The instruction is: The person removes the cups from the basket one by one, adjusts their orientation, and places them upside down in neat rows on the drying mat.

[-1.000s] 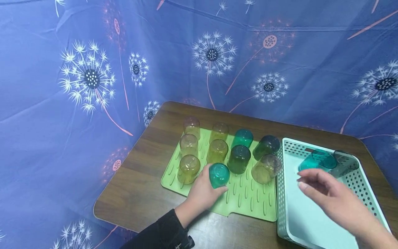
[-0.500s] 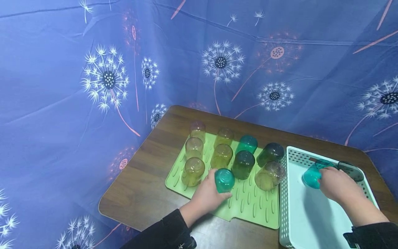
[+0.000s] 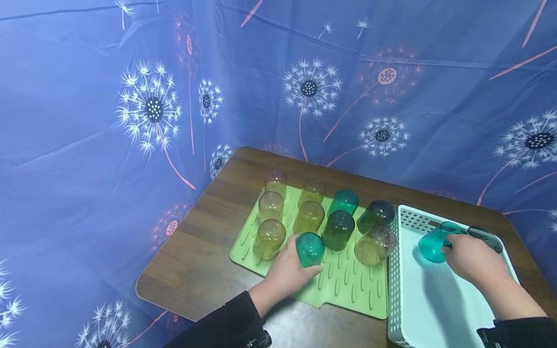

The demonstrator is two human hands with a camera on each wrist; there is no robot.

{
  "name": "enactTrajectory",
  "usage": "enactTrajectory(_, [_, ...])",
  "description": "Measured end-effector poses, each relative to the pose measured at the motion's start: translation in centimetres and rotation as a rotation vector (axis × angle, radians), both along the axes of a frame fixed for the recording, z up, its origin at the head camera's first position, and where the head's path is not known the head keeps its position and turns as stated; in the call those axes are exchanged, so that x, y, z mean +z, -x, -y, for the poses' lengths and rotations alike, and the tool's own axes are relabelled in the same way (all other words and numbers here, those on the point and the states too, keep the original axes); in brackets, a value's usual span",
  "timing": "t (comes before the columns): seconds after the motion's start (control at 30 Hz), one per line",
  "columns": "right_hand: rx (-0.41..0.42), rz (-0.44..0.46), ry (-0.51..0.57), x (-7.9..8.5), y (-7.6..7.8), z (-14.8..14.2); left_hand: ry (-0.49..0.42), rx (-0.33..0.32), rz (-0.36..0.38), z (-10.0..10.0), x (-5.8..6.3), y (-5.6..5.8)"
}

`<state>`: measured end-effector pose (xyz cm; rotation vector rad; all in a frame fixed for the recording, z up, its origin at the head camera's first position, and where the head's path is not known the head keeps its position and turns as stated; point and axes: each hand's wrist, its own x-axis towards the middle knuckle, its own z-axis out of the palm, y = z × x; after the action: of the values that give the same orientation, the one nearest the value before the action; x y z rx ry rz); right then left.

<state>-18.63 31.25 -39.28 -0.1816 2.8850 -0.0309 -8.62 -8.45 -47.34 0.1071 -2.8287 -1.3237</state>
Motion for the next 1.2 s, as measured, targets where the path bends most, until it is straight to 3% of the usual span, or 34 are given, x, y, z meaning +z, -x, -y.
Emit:
enactTrajectory(0.1, [0.040,-0.086,0.034,1.0,-0.8,-0.1,0.004,0.018,0.021,-0.1,0.0,-0.2])
enactTrajectory(0.2, [0.014,-0.155,0.035,2.2,-2.1,0.6,0.049,0.014,0.023,-0.1,0.7,-0.9])
enactTrajectory(0.4, [-0.041,-0.462,0.038,4.8,-5.6,2.6,0.215,-0.097,-0.054,0.3,5.6,-3.8])
enactTrajectory(0.5, [-0.040,-0.591,0.112,5.8,-7.4,3.8,0.223,-0.189,-0.075,0.3,7.8,-4.9])
enactTrajectory(0.57, [-0.007,-0.650,0.171,6.1,-8.7,4.7,0.206,-0.245,-0.066,0.2,8.6,-5.4])
enactTrajectory(0.7, [-0.017,-0.665,0.272,6.0,-11.3,6.8,0.135,-0.323,-0.046,-0.3,9.0,-5.9])
enactTrajectory(0.83, [-0.110,-0.552,0.440,5.2,-13.3,8.4,0.039,-0.375,-0.044,-0.9,8.6,-6.0])
enactTrajectory(0.9, [-0.138,-0.461,0.595,4.3,-13.8,8.5,-0.015,-0.390,-0.019,-1.2,8.4,-6.0])
enactTrajectory(0.97, [-0.098,-0.359,0.954,2.7,-13.8,8.3,-0.073,-0.401,0.002,-1.5,8.3,-6.1])
enactTrajectory(1.03, [-0.007,-0.224,1.396,1.1,-13.5,8.3,-0.115,-0.416,0.013,-1.8,8.3,-6.0])
enactTrajectory(1.07, [0.068,-0.119,1.637,0.5,-13.3,8.6,-0.131,-0.426,0.006,-2.0,8.2,-6.0])
enactTrajectory(1.13, [0.217,0.176,2.052,-0.7,-13.0,9.5,-0.133,-0.448,-0.049,-2.3,8.1,-6.0])
enactTrajectory(1.2, [0.279,0.476,2.273,-1.1,-13.0,10.8,-0.102,-0.471,-0.140,-2.6,7.8,-5.9])
